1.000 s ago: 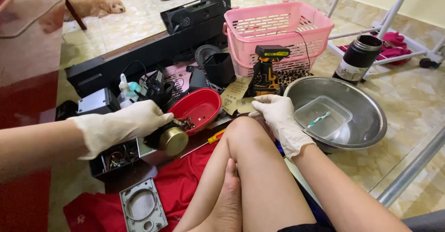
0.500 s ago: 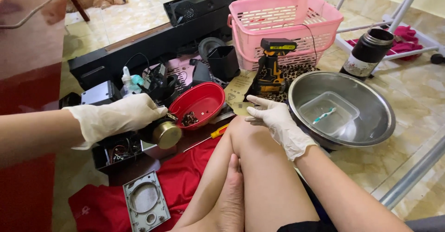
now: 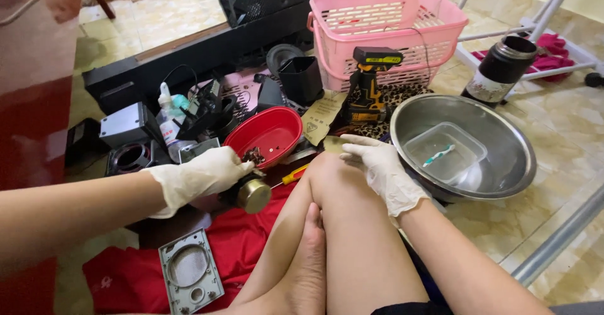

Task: Sanding the back of a speaker driver component using a small piece of sandpaper to prepare the surface.

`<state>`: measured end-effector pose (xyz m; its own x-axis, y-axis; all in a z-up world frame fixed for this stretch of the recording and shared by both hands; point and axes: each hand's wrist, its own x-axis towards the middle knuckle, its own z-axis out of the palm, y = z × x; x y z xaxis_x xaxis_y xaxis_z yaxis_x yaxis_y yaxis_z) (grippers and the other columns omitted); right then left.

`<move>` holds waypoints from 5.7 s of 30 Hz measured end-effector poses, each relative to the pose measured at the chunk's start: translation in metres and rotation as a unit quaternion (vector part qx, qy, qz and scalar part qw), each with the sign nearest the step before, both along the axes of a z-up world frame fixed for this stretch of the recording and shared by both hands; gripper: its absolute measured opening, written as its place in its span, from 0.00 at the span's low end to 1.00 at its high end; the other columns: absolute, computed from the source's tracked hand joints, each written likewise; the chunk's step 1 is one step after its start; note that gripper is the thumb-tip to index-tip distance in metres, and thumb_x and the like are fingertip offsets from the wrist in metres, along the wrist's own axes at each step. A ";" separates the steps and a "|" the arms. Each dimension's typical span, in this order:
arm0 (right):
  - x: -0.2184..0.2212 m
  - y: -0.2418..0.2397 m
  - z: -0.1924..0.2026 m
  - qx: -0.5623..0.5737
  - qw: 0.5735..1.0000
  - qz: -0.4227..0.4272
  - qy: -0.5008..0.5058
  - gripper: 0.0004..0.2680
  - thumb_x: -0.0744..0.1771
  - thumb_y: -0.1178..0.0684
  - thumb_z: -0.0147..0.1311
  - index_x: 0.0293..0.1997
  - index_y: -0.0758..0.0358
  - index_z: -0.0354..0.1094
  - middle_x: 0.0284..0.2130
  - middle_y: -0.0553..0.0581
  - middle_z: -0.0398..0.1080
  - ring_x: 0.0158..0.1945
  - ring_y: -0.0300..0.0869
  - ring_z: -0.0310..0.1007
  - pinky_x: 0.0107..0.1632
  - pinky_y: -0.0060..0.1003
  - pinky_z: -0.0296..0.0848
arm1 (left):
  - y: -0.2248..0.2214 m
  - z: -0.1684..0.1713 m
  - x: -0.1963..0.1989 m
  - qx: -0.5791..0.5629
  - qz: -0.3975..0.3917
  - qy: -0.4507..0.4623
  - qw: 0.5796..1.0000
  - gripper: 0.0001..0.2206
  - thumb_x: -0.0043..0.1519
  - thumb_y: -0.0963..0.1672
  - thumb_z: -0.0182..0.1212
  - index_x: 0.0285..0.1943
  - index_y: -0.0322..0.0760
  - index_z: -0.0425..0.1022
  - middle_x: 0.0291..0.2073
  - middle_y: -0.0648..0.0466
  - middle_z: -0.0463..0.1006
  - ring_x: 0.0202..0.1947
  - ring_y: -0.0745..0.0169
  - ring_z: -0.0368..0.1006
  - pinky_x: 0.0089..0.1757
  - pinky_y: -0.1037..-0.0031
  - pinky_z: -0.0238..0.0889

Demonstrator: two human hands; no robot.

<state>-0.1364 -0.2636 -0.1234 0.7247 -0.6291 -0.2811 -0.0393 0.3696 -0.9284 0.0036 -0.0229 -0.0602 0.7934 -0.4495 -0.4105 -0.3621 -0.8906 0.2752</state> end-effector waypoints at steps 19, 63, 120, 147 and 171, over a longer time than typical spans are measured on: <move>0.013 0.045 -0.018 -0.121 0.990 0.074 -0.006 0.17 0.51 0.64 0.66 0.40 0.70 0.69 0.37 0.63 0.71 0.40 0.43 0.72 0.45 0.31 0.72 | 0.042 -0.126 0.005 -0.125 0.134 0.122 0.976 0.20 0.56 0.53 0.47 0.44 0.38 0.76 0.43 0.39 0.74 0.50 0.46 0.67 0.48 0.61 0.61; 0.056 0.150 -0.042 -0.453 0.808 0.367 0.083 0.10 0.57 0.54 0.56 0.40 0.55 0.72 0.34 0.59 0.72 0.45 0.48 0.70 0.51 0.40 0.64 | 0.044 -0.219 -0.076 -0.490 0.468 -0.035 0.735 0.13 0.58 0.50 0.51 0.37 0.40 0.76 0.30 0.51 0.77 0.37 0.65 0.71 0.42 0.72 0.64; 0.060 0.148 -0.057 -0.440 0.829 0.345 -0.007 0.11 0.55 0.59 0.59 0.35 0.49 0.73 0.29 0.54 0.73 0.40 0.41 0.72 0.46 0.33 0.67 | 0.050 -0.193 -0.083 -0.506 0.464 -0.008 0.727 0.14 0.59 0.49 0.49 0.32 0.38 0.77 0.26 0.51 0.77 0.34 0.66 0.70 0.42 0.70 0.63; 0.069 0.139 -0.065 -0.384 0.860 0.336 -0.029 0.11 0.57 0.60 0.57 0.39 0.56 0.72 0.34 0.58 0.72 0.41 0.43 0.70 0.50 0.39 0.65 | 0.051 -0.201 -0.082 -0.489 0.472 -0.013 0.733 0.14 0.58 0.50 0.49 0.33 0.40 0.77 0.26 0.52 0.77 0.35 0.61 0.72 0.41 0.70 0.63; 0.053 0.146 -0.046 -0.371 0.860 0.335 -0.100 0.09 0.55 0.61 0.60 0.34 0.58 0.73 0.29 0.63 0.72 0.38 0.42 0.72 0.45 0.38 0.69 | 0.045 -0.188 -0.085 -0.487 0.464 -0.012 0.740 0.13 0.58 0.50 0.50 0.36 0.40 0.77 0.30 0.54 0.78 0.37 0.66 0.72 0.44 0.70 0.63</move>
<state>-0.0831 -0.1172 -0.1692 0.9817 -0.0039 0.1903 0.1752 -0.3719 -0.9116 -0.0816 0.0219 -0.2482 0.9477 0.2204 -0.2308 0.2654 -0.1425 0.9536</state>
